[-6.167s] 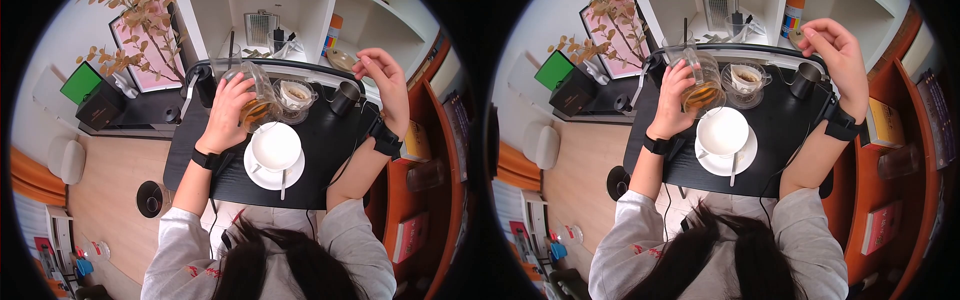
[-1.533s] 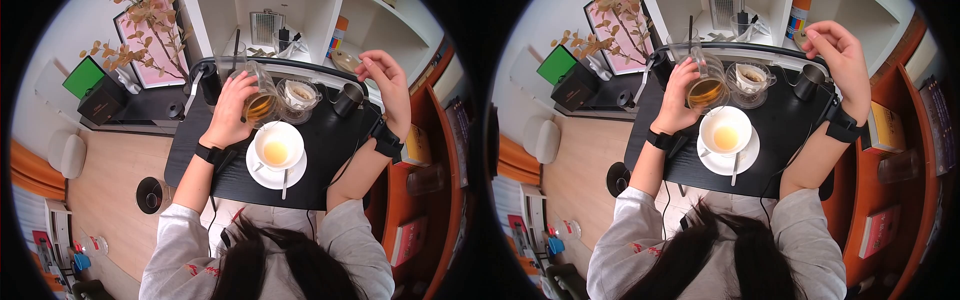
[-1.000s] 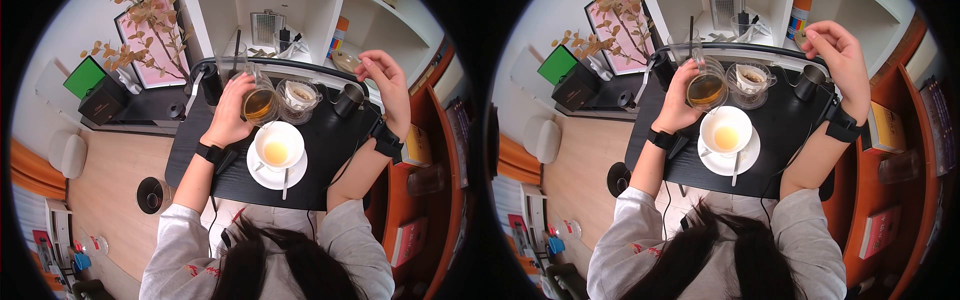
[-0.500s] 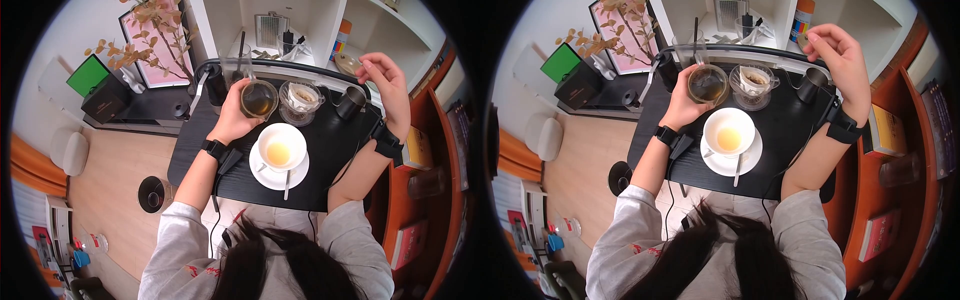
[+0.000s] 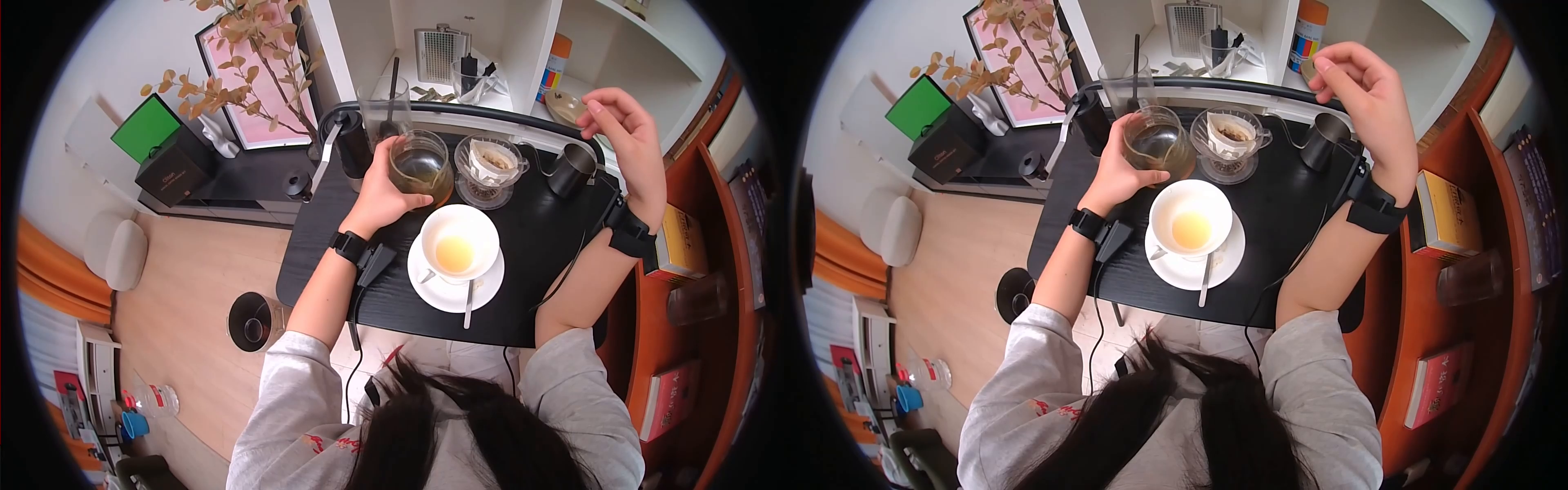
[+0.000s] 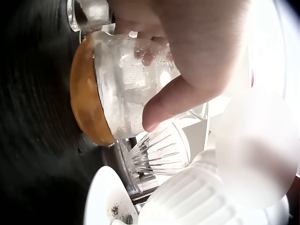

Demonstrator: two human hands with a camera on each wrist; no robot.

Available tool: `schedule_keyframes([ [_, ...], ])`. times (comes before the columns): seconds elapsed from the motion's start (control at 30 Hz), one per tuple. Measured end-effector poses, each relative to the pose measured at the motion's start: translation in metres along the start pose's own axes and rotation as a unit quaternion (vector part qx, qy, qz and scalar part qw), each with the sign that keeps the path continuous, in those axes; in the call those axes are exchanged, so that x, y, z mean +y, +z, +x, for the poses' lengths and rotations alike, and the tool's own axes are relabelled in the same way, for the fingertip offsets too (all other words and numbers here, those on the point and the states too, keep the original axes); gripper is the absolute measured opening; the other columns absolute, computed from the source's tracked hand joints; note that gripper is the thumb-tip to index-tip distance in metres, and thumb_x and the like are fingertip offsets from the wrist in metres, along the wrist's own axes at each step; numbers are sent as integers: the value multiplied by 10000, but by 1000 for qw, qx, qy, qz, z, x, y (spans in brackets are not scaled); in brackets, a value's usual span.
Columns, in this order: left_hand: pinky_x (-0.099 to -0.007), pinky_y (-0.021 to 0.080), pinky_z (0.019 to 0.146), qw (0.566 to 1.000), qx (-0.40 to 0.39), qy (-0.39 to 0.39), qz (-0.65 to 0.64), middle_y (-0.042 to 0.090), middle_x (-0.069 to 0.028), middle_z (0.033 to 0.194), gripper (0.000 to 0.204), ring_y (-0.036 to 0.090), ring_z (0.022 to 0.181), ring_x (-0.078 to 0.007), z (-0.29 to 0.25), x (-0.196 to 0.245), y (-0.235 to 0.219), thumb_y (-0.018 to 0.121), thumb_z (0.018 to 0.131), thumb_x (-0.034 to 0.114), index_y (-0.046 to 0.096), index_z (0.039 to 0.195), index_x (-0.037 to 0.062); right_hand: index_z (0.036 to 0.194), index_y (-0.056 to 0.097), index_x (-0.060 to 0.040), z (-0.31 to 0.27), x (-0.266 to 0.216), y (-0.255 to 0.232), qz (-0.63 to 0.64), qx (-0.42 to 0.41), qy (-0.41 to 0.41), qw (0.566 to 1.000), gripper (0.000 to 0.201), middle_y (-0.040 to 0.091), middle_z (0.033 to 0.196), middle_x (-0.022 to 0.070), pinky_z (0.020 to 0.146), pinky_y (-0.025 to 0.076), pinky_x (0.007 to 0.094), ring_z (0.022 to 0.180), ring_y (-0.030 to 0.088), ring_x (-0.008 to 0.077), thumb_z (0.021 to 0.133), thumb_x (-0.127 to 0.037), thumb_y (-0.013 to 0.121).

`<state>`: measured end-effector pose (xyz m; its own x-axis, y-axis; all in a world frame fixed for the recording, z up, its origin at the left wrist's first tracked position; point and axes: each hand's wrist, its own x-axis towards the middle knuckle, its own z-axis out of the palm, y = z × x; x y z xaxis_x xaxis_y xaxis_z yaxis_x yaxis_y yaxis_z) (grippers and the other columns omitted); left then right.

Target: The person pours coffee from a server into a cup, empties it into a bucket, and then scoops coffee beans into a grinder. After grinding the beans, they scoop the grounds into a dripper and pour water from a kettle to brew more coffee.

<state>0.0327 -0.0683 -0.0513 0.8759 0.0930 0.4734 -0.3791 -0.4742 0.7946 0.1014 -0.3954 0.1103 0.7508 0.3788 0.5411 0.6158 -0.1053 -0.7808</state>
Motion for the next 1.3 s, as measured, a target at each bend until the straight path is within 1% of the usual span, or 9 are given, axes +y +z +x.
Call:
schedule_keyframes([
  [0.27,-362,326,1119,995,-40,-16,-85,474,-183,1389,1030,422,1336,-279,3,-22,2,891,576,75,307,1422,7,981,638,8,0,-2,4,3,-2,17,1000,169,655,802,47,701,473,228,722,575,90,935,-153,616],
  [0.67,-348,282,1142,992,-62,-2,-111,424,-170,1439,1025,364,1375,-263,4,-28,1,871,615,73,279,1450,13,969,633,13,-5,-4,8,-15,4,38,999,150,656,820,52,698,486,236,760,606,102,932,-132,616],
  [0.77,-340,263,1150,984,-69,-16,-163,395,-168,1464,976,344,1392,-261,5,-29,-1,812,642,18,274,1457,4,971,632,12,-10,-6,6,-17,15,38,999,145,653,808,51,696,486,236,758,607,103,934,-126,611],
  [0.87,-334,243,1157,963,-73,-18,-259,367,-163,1487,907,317,1412,-255,6,-34,-4,681,652,-74,274,1461,-4,977,628,14,-17,-9,2,-8,46,24,999,139,649,791,47,691,483,231,749,606,103,936,-117,606],
  [0.97,-328,231,1158,958,-77,-17,-277,357,-157,1495,881,295,1426,-248,8,-35,-10,550,631,-124,279,1461,-7,969,626,9,-22,-9,3,-10,66,2,998,126,649,781,46,670,475,222,720,600,96,936,-111,604],
  [1.0,-324,234,1153,955,-69,-20,-286,362,-155,1492,874,300,1423,-246,10,-34,-11,537,629,-125,287,1458,-6,962,626,5,-21,-6,2,-4,51,5,999,122,648,775,46,661,471,219,705,597,95,934,-112,605],
  [1.1,-312,254,1133,949,-51,-38,-309,389,-142,1470,837,327,1407,-241,8,-31,-10,516,634,-124,333,1441,-2,930,627,-8,-23,20,6,32,22,36,999,101,638,738,41,614,456,210,643,581,91,926,-108,611],
  [1.27,-308,322,1096,954,-33,-18,-298,439,-134,1436,770,409,1349,-243,9,-30,-7,521,664,-117,381,1414,-14,915,643,-50,-51,76,15,74,-43,154,984,99,643,715,34,552,466,198,584,584,83,922,-131,588],
  [1.3,-311,323,1097,954,-30,-25,-296,446,-135,1431,763,413,1346,-245,9,-28,-8,522,666,-116,386,1410,-17,911,650,-60,-57,86,20,82,-25,170,982,100,644,709,33,528,461,191,566,581,82,919,-138,589],
])
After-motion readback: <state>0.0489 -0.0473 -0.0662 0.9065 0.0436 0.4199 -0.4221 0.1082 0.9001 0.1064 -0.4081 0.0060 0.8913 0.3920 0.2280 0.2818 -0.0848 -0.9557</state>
